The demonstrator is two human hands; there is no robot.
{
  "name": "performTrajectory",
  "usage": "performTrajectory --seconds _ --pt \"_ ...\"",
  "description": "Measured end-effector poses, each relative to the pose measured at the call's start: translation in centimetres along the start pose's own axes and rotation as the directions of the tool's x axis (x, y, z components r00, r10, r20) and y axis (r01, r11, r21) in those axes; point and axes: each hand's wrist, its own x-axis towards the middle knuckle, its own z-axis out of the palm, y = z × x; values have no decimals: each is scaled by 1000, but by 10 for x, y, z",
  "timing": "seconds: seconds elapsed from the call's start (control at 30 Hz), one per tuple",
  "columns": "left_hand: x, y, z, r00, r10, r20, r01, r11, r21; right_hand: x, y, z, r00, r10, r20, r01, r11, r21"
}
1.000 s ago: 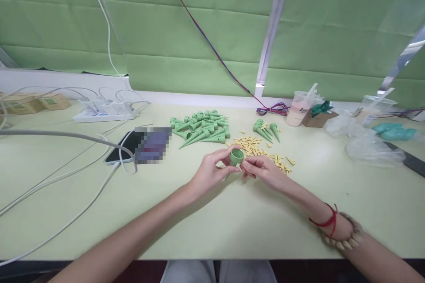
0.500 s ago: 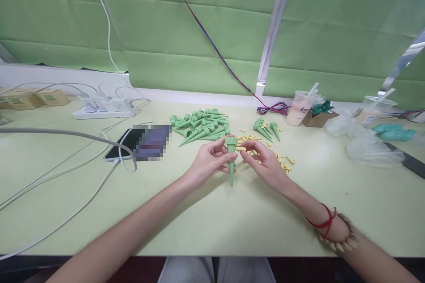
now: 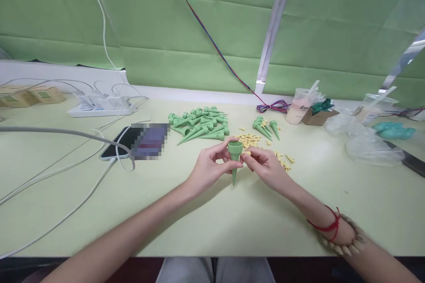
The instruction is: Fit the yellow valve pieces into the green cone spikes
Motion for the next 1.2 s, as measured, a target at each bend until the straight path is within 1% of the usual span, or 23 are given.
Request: performTrajectory --seconds 0.03,0.1,0.17,0.2,0.27,0.33,0.4,0.47,0.53,0.63,0.67,0.7,0.73,0.77,0.8,0.83,0.87,0.9,0.93,0.97,1.0,1.1,1.2 --pt "0 0 0 1000 7 -11 -7 1000 1 0 -1 0 998 50 43 -53 997 60" --pt "0 1 0 1000 -13 -9 13 1000 -19 1 -2 -1 990 96 103 -113 979 170" --pt "1 2 -1 999 -49 11 50 998 -45 2 -2 -2 989 88 122 -119 956 268" --pt "2 2 -2 998 -59 15 59 997 -49 3 -2 -3 990 78 119 -110 950 292" --pt "3 1 -3 999 -52 11 52 998 -41 3 -2 -5 993 62 100 -86 963 257" --pt "3 -1 -3 1000 -23 -6 23 1000 -12 4 -1 -6 996 55 72 -66 985 161" --pt "3 -4 -3 1000 11 -25 -10 1000 27 4 0 -6 996 59 63 -65 992 106" --pt "3 -6 -3 998 40 -43 -37 997 69 5 1 -4 994 74 75 -82 991 107" --pt "3 -6 -4 998 43 -47 -39 996 85 6 4 -1 990 96 101 -110 983 145" --pt "5 -5 -4 999 -22 -47 24 999 42 10 10 -3 977 140 160 -173 961 217" --pt "6 -4 -5 997 -48 -54 49 999 16 12 12 -7 976 159 149 -187 963 194" --pt "7 -3 -5 996 -68 -66 67 998 -10 14 16 -12 978 180 106 -192 974 118" --pt "8 -2 -6 993 -82 -80 80 996 -38 16 20 -20 981 193 16 -193 981 -10" --pt "8 -2 -6 992 -93 -90 87 994 -67 17 25 -29 975 190 -118 -210 959 -190" --pt "9 -2 -7 991 -100 -93 91 991 -95 19 31 -38 957 171 -236 -253 889 -381" --pt "9 -2 -7 990 -107 -89 96 988 -120 20 37 -47 929 154 -336 -320 791 -522" --pt "9 -2 -7 990 -114 -80 102 985 -139 20 43 -55 912 161 -378 -375 699 -608" --pt "9 -3 -7 990 -122 -66 111 982 -153 21 50 -61 900 183 -396 -417 627 -658" --pt "9 -3 -6 990 -131 -50 121 979 -162 21 56 -65 891 211 -402 -446 576 -685" --pt "9 -4 -6 989 -141 -36 133 977 -167 21 62 -68 886 237 -399 -461 546 -700" --pt "9 -5 -5 988 -151 -22 146 975 -167 21 68 -69 883 262 -389 -468 540 -699" --pt "9 -5 -2 985 -174 6 173 972 -161 23 82 -67 882 311 -355 -472 600 -646" --pt "7 -3 0 983 -182 37 185 966 -182 25 88 -65 887 307 -344 -459 648 -607"
